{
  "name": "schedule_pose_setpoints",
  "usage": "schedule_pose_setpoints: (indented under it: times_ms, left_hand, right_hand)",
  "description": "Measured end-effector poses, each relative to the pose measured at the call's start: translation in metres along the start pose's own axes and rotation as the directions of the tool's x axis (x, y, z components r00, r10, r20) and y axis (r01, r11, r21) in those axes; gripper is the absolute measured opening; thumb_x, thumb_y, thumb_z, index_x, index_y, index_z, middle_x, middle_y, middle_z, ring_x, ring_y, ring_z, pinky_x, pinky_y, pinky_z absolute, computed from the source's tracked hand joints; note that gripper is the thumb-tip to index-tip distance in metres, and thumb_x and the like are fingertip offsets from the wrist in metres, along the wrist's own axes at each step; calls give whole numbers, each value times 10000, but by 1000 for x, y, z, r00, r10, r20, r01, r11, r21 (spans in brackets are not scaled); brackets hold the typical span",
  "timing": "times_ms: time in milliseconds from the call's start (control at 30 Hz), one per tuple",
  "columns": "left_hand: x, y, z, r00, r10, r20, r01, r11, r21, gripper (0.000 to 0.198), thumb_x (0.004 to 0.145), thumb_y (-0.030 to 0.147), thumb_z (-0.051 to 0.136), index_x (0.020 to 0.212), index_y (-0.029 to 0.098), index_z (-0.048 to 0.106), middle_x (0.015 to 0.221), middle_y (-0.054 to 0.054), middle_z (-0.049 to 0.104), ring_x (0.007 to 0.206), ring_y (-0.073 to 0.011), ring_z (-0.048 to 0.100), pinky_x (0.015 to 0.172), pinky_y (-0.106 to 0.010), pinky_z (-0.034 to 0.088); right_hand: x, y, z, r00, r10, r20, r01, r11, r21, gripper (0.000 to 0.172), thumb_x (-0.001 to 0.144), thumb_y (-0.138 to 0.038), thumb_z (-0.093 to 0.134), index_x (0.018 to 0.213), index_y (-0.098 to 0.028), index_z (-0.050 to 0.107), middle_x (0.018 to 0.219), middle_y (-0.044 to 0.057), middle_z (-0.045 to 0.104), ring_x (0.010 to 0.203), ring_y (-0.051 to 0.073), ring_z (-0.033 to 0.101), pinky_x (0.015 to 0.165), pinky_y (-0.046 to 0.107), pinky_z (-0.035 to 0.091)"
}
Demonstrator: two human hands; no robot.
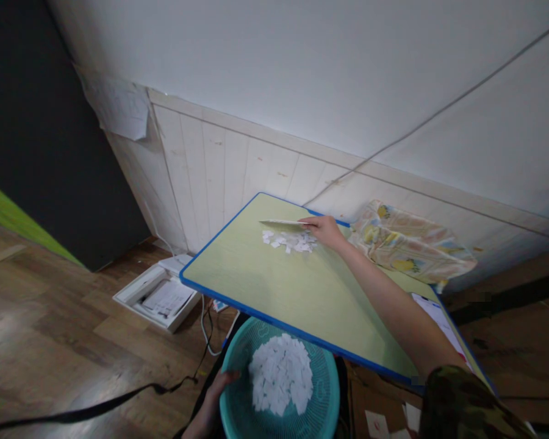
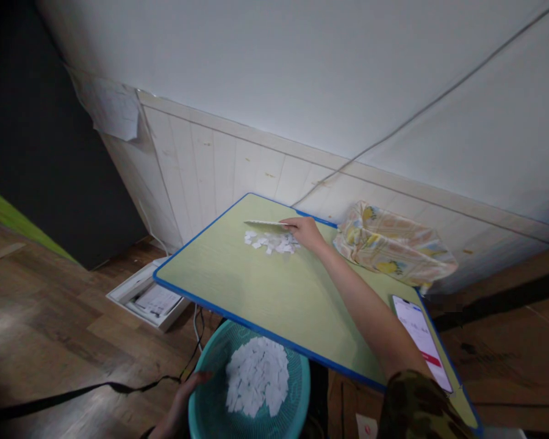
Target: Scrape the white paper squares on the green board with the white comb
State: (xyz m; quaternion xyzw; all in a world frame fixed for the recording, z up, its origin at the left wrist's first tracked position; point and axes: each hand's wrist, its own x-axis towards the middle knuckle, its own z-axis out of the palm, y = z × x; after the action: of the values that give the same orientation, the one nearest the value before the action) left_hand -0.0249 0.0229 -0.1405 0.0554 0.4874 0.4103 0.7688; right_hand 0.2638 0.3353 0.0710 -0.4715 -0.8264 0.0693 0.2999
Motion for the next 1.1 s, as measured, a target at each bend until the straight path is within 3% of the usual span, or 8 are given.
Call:
schedule_pose_setpoints:
  times_ms: [267,400,600,800,967,1100]
  left_hand:
    - [2,5,1,999,35,27,-36,998,49,429,635,322,740,1012,117,736,649,-69,750,585,-308,673,671,-447,514]
    - [5,2,-1,998,51,23,-52,997,48,400,628,322,758,969,114,729,681,-70,756,613,-282,672,633,-386,501]
    - [2,3,3,998,58,-9,-57,996,68,338,617,298,758,898,112,728,677,-69,756,645,-278,677,674,-385,504]
    - [4,3,3,998,61,8,-61,993,102,236,635,310,735,782,126,738,603,-58,739,550,-258,658,639,-389,516]
    - [6,3,3,997,79,20,-81,992,97,173,649,287,745,726,133,733,629,-53,761,562,-245,681,604,-352,533]
    - [3,2,5,997,72,8,-72,994,79,158,667,271,726,740,131,734,620,-54,767,581,-266,707,642,-376,559]
  right_hand:
    - [-47,-24,-37,1000,17,15,-18,1000,21,241,852,-272,589,1019,-280,762,1033,-3,754,977,225,700,871,320,520]
    - [-68,-30,-47,998,43,43,-46,996,75,229,838,-279,605,996,-253,769,988,10,763,921,215,707,843,301,522]
    - [-80,-27,-62,991,119,-58,-110,984,142,237,822,-325,626,982,-216,763,933,16,763,852,203,691,762,289,514]
    - [-87,-27,-66,991,137,-3,-132,961,241,223,763,-366,696,896,-206,774,859,28,763,788,201,688,712,282,513]
    - [-88,-25,-77,988,141,-69,-120,960,253,282,778,-413,689,937,-191,761,895,44,758,801,210,686,709,293,517]
    - [-103,-15,-93,957,217,-194,-183,967,179,310,795,-455,662,943,-195,740,829,47,742,733,211,671,650,304,514]
